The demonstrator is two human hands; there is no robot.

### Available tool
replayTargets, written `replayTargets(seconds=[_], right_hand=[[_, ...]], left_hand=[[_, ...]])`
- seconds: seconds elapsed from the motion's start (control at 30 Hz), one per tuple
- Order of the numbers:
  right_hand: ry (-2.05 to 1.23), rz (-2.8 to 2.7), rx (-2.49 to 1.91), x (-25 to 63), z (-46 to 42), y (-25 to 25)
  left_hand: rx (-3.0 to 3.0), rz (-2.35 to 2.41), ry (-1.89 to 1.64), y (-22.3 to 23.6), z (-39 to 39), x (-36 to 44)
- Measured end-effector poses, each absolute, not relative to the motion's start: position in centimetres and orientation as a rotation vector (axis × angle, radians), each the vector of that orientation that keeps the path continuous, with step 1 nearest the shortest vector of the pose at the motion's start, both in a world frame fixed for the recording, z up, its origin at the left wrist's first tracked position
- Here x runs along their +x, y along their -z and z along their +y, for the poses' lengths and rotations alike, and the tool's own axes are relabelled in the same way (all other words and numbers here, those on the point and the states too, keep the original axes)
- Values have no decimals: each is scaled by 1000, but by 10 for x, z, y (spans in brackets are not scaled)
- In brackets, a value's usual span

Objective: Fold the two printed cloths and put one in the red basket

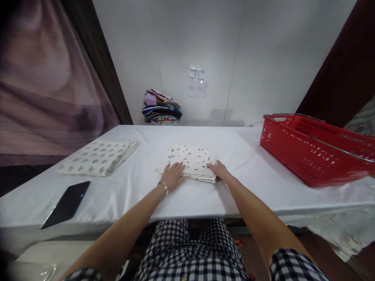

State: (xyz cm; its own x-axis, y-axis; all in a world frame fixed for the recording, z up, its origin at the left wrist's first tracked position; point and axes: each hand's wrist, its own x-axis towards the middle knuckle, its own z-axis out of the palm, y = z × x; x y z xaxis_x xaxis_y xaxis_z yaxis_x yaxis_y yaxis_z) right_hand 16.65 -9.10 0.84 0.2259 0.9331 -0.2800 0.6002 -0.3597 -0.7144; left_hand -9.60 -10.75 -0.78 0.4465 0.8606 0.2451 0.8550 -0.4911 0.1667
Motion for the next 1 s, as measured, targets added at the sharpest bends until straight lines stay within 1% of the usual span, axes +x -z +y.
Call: replayTargets(seconds=[0.1, 0.2, 0.27, 0.33, 0.43, 0.5, 0.67, 0.87, 1.0], right_hand=[[-1146, -1353, -1970, 168, -102, -13], [-1215, -1378, -1951, 173, -112, -12], [-1124, -1422, -1969, 179, -117, -10], [-914, -1493, -1938, 186, -123, -6], [-557, -1651, -1779, 194, -133, 0], [-435, -1790, -1667, 196, -142, 2], [-338, -2056, -1527, 194, -157, -1], [-292, -2137, -1582, 194, -153, -6], [-240, -2172, -1456, 197, -150, -5]], left_hand=[[2701, 1530, -498, 3, -114, -88], [2785, 1418, -551, 0, -119, -75], [2828, 1344, -591, 1, -121, -66], [2843, 1302, -602, 3, -121, -56], [2809, 1302, -545, 8, -120, -47], [2779, 1316, -508, 12, -119, -44], [2762, 1317, -520, 15, -117, -44], [2762, 1320, -505, 14, -118, -45], [2787, 1307, -528, 16, -116, -45]])
